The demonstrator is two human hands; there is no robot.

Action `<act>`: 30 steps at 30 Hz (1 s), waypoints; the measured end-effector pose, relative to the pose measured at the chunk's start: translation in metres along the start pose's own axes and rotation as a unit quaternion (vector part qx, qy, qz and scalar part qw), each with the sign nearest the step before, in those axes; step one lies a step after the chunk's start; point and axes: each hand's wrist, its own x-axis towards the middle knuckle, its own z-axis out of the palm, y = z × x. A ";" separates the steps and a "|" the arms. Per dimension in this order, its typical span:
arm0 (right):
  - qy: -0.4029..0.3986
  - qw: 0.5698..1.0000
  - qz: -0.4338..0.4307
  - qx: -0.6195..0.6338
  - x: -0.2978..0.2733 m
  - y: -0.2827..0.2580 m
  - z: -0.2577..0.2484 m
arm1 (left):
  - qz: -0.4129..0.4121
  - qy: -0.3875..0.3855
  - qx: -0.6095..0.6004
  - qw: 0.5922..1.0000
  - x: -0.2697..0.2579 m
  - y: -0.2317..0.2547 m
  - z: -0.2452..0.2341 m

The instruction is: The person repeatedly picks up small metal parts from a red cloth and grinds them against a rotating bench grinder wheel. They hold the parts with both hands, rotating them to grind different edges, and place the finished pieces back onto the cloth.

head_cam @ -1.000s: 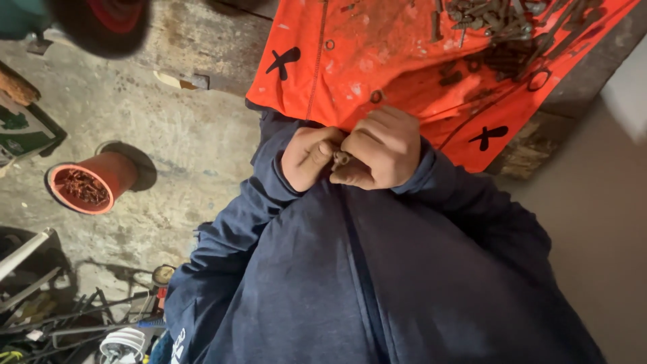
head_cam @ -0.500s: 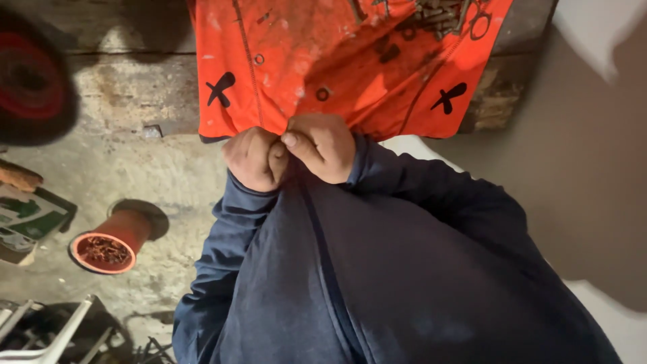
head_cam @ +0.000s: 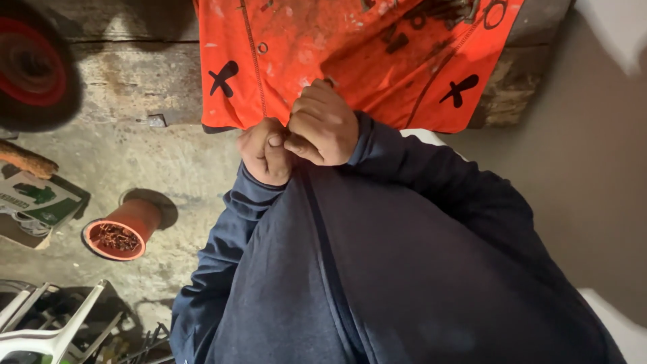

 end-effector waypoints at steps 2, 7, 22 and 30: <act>-0.003 1.000 -0.020 -0.007 0.001 0.003 -0.004 | 0.007 -0.006 0.003 1.000 0.001 -0.003 -0.001; -0.054 0.998 0.024 0.008 -0.015 0.029 -0.022 | 0.006 -0.030 0.027 0.999 0.018 0.004 0.001; -0.201 0.814 0.341 -0.424 -0.063 0.063 -0.173 | -0.163 -0.179 0.087 0.966 0.008 -0.015 -0.007; -0.055 0.917 0.196 -0.343 -0.017 0.105 -0.090 | -0.152 -0.239 0.128 0.950 0.006 -0.014 -0.011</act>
